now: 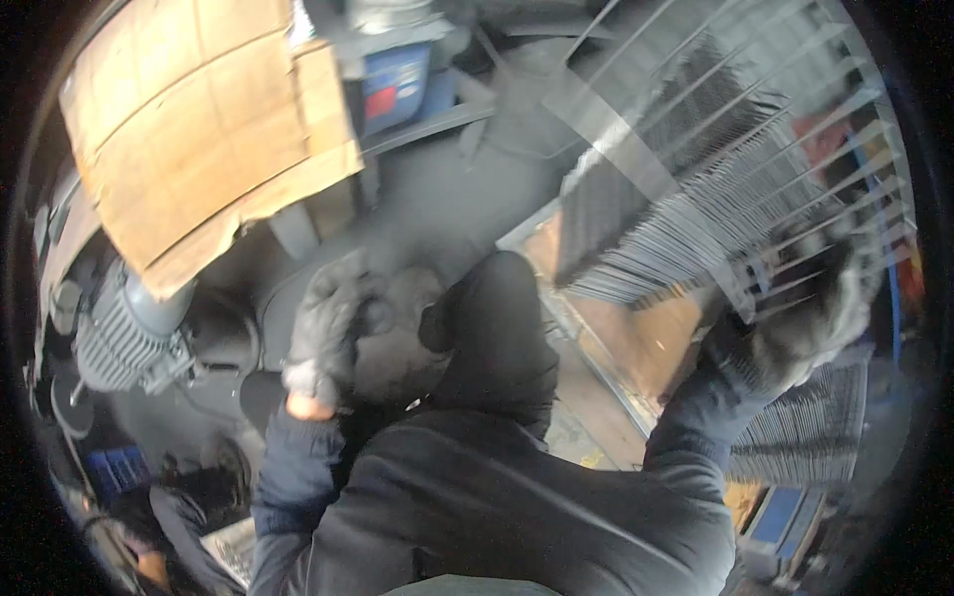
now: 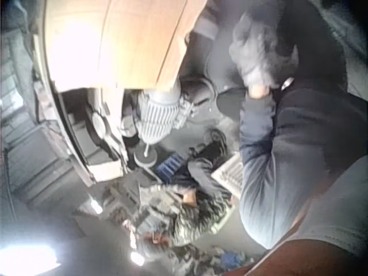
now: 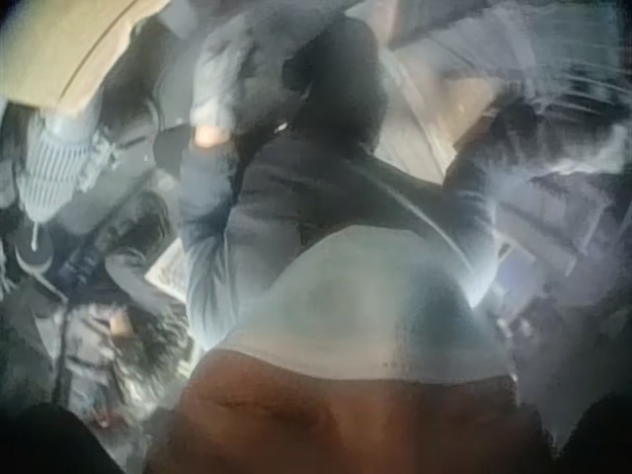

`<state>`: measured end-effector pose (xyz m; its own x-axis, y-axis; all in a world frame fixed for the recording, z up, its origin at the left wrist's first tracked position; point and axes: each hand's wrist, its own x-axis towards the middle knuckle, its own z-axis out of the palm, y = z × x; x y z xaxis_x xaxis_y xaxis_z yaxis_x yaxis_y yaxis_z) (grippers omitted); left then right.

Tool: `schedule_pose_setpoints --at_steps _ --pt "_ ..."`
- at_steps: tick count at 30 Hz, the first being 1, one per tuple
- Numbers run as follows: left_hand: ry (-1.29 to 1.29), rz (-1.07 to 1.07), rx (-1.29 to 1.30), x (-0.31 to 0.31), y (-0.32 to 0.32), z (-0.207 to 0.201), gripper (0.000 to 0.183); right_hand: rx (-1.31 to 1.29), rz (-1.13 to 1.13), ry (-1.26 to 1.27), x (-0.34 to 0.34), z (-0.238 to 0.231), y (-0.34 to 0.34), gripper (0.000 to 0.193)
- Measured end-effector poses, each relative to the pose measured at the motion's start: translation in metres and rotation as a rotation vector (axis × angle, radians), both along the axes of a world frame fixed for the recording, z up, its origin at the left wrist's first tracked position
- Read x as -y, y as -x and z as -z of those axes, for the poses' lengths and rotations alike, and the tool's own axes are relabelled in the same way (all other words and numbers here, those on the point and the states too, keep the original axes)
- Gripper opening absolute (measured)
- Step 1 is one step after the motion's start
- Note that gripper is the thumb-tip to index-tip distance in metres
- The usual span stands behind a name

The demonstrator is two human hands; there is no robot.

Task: The recorder is grinding and polishing the edges of metal wire grates using a bench grinder in an industrial workshop.

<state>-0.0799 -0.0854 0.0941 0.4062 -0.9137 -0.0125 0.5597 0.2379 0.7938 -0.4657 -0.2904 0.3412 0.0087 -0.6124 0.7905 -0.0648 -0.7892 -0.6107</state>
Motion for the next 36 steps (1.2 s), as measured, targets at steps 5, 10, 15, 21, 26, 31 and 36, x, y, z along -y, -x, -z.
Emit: schedule_pose_setpoints --at_steps 5,10,15,21,26,31,36 --pt "-0.193 -0.143 0.117 -0.030 0.016 0.014 0.036 -0.353 0.440 0.810 0.035 -0.095 0.022 0.040" --pt "-0.301 -0.239 0.442 -0.094 0.029 0.001 0.034 -0.708 0.505 0.643 0.109 -0.099 0.027 0.043" --pt "-0.554 -0.754 0.657 -0.203 0.016 0.001 0.031 -1.051 0.927 0.593 0.139 -0.082 0.022 0.032" --pt "-1.253 -1.127 0.712 -0.386 -0.002 -0.004 0.044 -1.121 0.867 0.330 0.129 -0.081 -0.003 0.038" --pt "-1.367 -1.361 0.701 -0.399 0.009 0.019 0.044 -0.981 0.500 0.206 0.122 -0.083 -0.004 0.039" --pt "-1.221 -1.415 0.758 -0.338 0.019 0.011 0.044 -0.585 0.395 0.298 0.120 -0.095 0.026 0.033" --pt "-0.928 -1.271 0.748 -0.205 0.035 -0.039 0.044 0.009 0.426 0.241 0.121 -0.103 0.108 0.037"
